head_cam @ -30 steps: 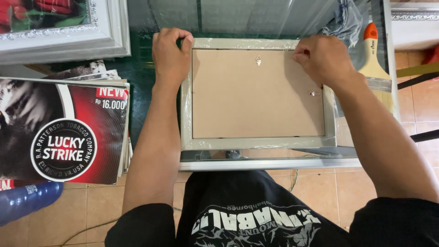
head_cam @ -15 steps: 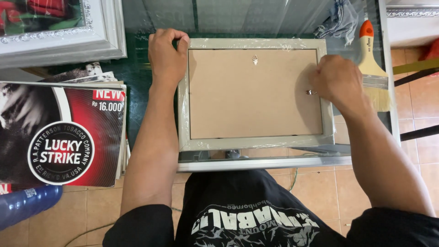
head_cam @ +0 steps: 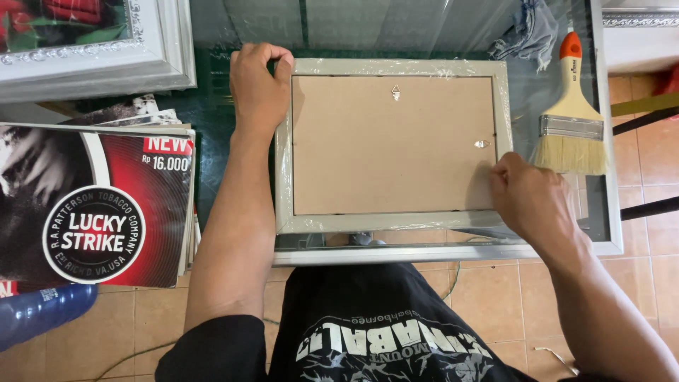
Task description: Cleaning a picture frame using a brush and a cleaning cloth on a workbench.
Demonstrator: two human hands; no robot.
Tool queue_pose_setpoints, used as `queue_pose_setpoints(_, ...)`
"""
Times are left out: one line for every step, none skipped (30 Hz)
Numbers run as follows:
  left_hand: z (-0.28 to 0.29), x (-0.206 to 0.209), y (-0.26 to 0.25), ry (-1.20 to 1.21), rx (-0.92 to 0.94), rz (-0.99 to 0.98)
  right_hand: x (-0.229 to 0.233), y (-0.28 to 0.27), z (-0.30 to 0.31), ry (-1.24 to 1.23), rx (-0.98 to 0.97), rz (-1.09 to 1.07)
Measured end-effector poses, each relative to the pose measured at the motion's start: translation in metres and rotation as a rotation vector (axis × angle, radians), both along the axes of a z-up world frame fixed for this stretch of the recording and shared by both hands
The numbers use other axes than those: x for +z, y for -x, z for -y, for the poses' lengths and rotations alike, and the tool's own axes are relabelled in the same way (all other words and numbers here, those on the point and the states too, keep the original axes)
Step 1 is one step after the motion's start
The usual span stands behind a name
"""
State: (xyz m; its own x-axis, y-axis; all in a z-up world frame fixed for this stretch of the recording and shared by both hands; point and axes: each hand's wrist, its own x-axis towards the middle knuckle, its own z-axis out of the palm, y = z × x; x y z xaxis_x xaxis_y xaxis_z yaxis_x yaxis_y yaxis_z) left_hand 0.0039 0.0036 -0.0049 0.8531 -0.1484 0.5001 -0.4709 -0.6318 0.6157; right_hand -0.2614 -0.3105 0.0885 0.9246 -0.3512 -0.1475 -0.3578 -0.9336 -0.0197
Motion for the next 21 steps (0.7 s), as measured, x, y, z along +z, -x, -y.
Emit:
queue_pose_setpoints(0.000, 0.001, 0.000, 0.004, -0.004, 0.003, 0.003, 0.009, -0.002, -0.018, -0.001, 0.009)
queue_pose_setpoints(0.001, 0.000, 0.000, 0.004, -0.003, 0.003, 0.005, 0.016, 0.001, -0.018, -0.001, 0.009)
queue_pose_setpoints(0.001, -0.001, -0.001, -0.004, 0.000, 0.011, 0.008, 0.022, 0.004, -0.067, 0.053, -0.032)
queue_pose_setpoints(0.001, -0.002, -0.001, -0.011, 0.002, 0.018, 0.011, 0.029, 0.007, -0.117, 0.106, -0.072)
queue_pose_setpoints(0.001, -0.002, -0.001, -0.010, 0.003, 0.018, 0.009, 0.029, 0.009, -0.115, 0.106, -0.073)
queue_pose_setpoints(0.001, -0.001, 0.000, -0.012, 0.007, 0.018, 0.007, 0.029, 0.010, -0.116, 0.179, -0.003)
queue_pose_setpoints(0.001, 0.000, 0.001, -0.014, 0.012, 0.018, 0.005, 0.030, 0.012, -0.117, 0.251, 0.068)
queue_pose_setpoints(0.003, 0.000, 0.003, -0.013, 0.012, 0.017, 0.004, 0.025, 0.009, -0.116, 0.251, 0.067)
queue_pose_setpoints(0.003, 0.001, 0.004, 0.003, 0.009, 0.022, 0.002, 0.019, 0.007, -0.127, 0.329, 0.068)
queue_pose_setpoints(0.002, 0.002, 0.004, 0.019, 0.006, 0.028, 0.001, 0.013, 0.003, -0.138, 0.408, 0.070)
queue_pose_setpoints(0.002, 0.002, 0.004, 0.019, 0.009, 0.028, 0.001, 0.006, -0.005, -0.138, 0.410, 0.070)
queue_pose_setpoints(0.002, 0.003, 0.004, 0.013, 0.013, 0.016, 0.002, -0.001, -0.013, -0.160, 0.495, 0.094)
queue_pose_setpoints(0.002, 0.002, 0.004, 0.006, 0.018, 0.000, 0.002, -0.007, -0.021, -0.183, 0.579, 0.114)
queue_pose_setpoints(0.002, 0.001, 0.004, 0.005, 0.020, -0.003, 0.001, -0.014, -0.029, -0.185, 0.581, 0.111)
queue_pose_setpoints(0.002, 0.000, 0.003, 0.009, 0.020, 0.003, -0.001, -0.021, -0.037, -0.203, 0.648, 0.094)
queue_pose_setpoints(0.002, -0.001, 0.002, 0.013, 0.019, 0.009, -0.002, -0.028, -0.045, -0.222, 0.714, 0.078)
queue_pose_setpoints(0.002, -0.001, 0.002, 0.012, 0.022, 0.009, -0.003, -0.032, -0.055, -0.223, 0.717, 0.077)
queue_pose_setpoints(0.002, -0.002, 0.002, 0.018, 0.026, 0.011, -0.004, -0.037, -0.064, -0.239, 0.767, 0.119)
queue_pose_setpoints(0.003, -0.003, 0.001, 0.025, 0.031, 0.014, -0.005, -0.042, -0.073, -0.253, 0.817, 0.160)
queue_pose_setpoints(0.003, -0.004, 0.000, 0.025, 0.034, 0.014, -0.005, -0.047, -0.082, -0.253, 0.820, 0.159)
queue_pose_setpoints(0.003, -0.005, -0.001, 0.029, 0.036, 0.028, -0.005, -0.051, -0.090, -0.273, 0.851, 0.168)
